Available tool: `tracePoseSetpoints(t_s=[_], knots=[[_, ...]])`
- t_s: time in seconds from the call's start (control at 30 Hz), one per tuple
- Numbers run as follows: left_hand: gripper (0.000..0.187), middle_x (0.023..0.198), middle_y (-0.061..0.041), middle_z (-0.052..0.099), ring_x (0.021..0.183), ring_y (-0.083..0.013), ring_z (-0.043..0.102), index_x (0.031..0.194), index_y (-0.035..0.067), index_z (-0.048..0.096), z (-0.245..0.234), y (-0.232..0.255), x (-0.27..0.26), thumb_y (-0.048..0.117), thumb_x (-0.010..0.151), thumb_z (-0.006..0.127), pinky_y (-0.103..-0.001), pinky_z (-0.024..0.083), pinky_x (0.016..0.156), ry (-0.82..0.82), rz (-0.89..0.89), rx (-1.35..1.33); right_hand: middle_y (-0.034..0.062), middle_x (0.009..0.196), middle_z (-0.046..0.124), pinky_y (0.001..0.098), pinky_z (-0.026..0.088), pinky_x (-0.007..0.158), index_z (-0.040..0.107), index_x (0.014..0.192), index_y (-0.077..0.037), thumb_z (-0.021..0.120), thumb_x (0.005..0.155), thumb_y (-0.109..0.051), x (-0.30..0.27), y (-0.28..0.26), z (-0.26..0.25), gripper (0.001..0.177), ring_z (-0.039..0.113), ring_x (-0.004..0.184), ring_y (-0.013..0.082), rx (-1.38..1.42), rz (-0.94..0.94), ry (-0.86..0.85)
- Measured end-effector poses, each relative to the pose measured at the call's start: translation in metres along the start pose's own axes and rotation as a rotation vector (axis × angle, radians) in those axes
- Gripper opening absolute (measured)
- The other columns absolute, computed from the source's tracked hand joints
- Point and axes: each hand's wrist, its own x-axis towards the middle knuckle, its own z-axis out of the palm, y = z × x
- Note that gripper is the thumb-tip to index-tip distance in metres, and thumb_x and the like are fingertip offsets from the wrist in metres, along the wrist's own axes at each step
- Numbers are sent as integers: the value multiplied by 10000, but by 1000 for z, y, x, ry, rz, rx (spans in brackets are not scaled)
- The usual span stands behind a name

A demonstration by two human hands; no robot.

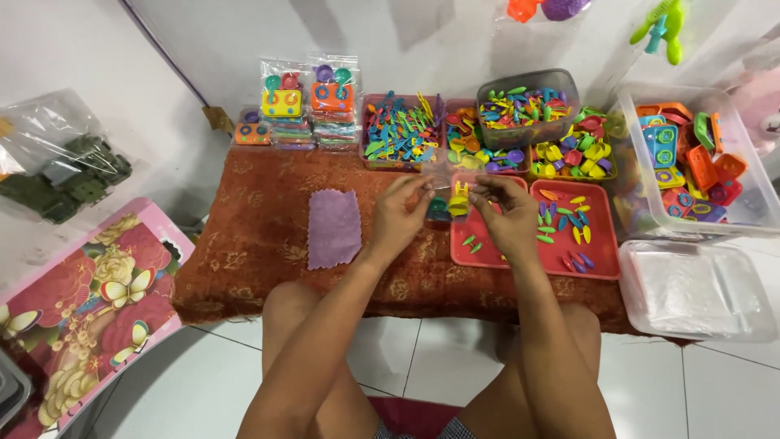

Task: Cleaning and sorting small colorful plastic clips using a cloth and placing them into trays and bags.

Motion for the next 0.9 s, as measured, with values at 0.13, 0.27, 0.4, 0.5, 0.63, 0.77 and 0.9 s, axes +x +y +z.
tracePoseSetpoints(t_s=[0.13,0.27,0.4,0.5,0.63,0.77,0.9], knots=[[137,1007,-47,672,974,-309,684,995,112,777,0,-9,-3,76,863,779,-401,561,881,-1,64,74,125,888,692,313,596,787,782,1052,-28,828,828,87,-1,-5,1,255,703,871,188,-100,-66,-26],[78,1148,-79,566,1136,-375,587,936,92,735,-6,4,4,76,863,755,-507,495,965,-4,91,105,102,931,558,308,574,787,812,1016,-95,853,830,24,2,-8,0,225,622,926,225,-238,-193,-24],[64,1306,-144,584,1300,-447,507,853,83,620,-11,10,7,52,869,674,-592,429,1039,-174,-56,-46,159,1085,622,392,505,987,758,1019,-39,774,908,22,-4,-3,-1,128,632,1107,293,-104,-143,-115],[136,1166,-141,682,1127,-322,651,966,92,625,-3,-14,-4,142,876,715,-466,510,940,-275,-244,-236,153,949,712,323,552,867,741,1047,6,756,927,36,-8,-2,-2,125,689,953,207,46,-22,-103],[708,1161,-129,675,1028,-189,652,1445,155,454,0,-11,-9,185,845,828,-357,566,904,-467,-516,-577,126,885,717,264,551,761,706,1109,26,714,968,4,-5,-18,-1,143,666,828,132,170,77,-15],[521,1099,-122,729,966,-166,710,1309,105,587,17,-29,-19,111,842,818,-333,614,819,-486,-621,-577,85,915,701,226,561,746,698,1144,1,714,966,-11,1,-12,-5,179,696,842,116,202,129,93],[498,1075,-130,729,939,-179,714,1265,66,616,14,-26,-14,133,829,847,-355,626,795,-391,-632,-583,113,1050,678,247,579,768,502,1413,5,742,963,-103,3,-4,-12,521,686,907,143,240,254,-5]])
